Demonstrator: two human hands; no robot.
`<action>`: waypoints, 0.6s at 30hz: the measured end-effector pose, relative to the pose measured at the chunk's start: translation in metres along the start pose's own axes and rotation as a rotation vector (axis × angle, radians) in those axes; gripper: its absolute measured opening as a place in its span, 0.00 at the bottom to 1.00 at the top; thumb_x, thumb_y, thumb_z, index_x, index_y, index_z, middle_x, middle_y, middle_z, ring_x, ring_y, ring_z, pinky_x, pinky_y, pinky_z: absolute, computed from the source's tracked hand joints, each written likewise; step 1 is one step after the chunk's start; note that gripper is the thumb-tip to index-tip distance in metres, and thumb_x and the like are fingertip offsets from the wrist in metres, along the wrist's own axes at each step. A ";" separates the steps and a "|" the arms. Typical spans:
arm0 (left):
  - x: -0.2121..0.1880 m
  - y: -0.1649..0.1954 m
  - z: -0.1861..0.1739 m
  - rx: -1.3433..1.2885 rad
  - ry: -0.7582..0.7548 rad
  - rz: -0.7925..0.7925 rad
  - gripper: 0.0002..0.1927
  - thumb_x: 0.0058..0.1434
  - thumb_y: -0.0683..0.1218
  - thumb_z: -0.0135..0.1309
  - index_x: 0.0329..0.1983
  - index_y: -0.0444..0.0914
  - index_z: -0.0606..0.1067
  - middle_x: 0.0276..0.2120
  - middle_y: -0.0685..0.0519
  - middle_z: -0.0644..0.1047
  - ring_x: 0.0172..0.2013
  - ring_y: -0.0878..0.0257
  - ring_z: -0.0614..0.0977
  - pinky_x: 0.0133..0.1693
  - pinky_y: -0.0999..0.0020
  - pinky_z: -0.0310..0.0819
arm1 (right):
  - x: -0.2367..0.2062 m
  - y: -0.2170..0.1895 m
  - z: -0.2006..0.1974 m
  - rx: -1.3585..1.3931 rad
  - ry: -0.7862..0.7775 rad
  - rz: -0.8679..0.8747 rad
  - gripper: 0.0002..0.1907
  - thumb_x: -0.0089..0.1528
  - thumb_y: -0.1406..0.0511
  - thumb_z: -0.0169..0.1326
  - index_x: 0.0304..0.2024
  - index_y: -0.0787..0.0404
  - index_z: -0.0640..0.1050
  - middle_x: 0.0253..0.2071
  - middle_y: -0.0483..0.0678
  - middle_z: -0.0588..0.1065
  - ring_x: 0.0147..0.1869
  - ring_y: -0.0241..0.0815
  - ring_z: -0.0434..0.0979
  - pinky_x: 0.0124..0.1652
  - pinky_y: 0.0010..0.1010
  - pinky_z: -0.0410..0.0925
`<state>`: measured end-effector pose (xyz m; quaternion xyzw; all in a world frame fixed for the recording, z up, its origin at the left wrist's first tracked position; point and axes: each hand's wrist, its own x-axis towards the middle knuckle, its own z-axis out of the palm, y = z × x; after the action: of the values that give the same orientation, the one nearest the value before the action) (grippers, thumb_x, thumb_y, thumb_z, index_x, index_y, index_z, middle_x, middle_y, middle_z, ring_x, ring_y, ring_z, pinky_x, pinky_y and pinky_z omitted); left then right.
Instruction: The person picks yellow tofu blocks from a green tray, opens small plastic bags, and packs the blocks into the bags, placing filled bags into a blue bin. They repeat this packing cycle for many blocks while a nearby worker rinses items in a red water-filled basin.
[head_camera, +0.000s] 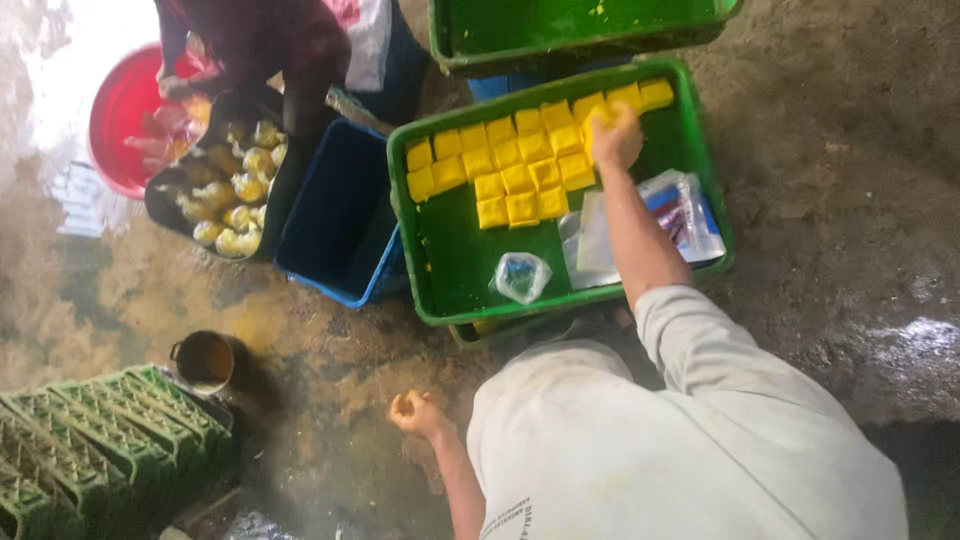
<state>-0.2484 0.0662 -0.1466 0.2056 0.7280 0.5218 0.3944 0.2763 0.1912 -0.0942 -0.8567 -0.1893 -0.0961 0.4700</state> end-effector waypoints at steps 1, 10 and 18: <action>-0.002 -0.004 -0.004 -0.029 -0.027 -0.023 0.18 0.63 0.38 0.53 0.56 0.36 0.66 0.44 0.51 0.72 0.30 0.64 0.75 0.30 0.68 0.74 | 0.001 0.002 0.002 0.055 -0.078 0.076 0.21 0.60 0.51 0.63 0.47 0.58 0.80 0.44 0.55 0.82 0.49 0.57 0.82 0.49 0.46 0.73; 0.025 0.025 -0.033 -0.076 -0.027 0.049 0.11 0.67 0.40 0.52 0.52 0.36 0.71 0.42 0.53 0.74 0.32 0.66 0.76 0.35 0.70 0.74 | -0.041 -0.022 0.019 -0.396 0.023 -0.197 0.28 0.60 0.42 0.54 0.48 0.55 0.78 0.56 0.64 0.76 0.59 0.66 0.74 0.50 0.63 0.65; 0.044 0.053 0.027 -0.181 -0.357 0.110 0.12 0.67 0.42 0.56 0.51 0.36 0.73 0.35 0.53 0.76 0.30 0.67 0.77 0.31 0.74 0.69 | -0.045 -0.014 -0.018 0.328 -0.445 0.322 0.27 0.59 0.49 0.57 0.49 0.63 0.79 0.48 0.57 0.82 0.53 0.57 0.83 0.51 0.42 0.73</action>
<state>-0.2595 0.1335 -0.1178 0.2977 0.5844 0.5613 0.5048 0.2300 0.1718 -0.0892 -0.7886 -0.1624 0.2009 0.5580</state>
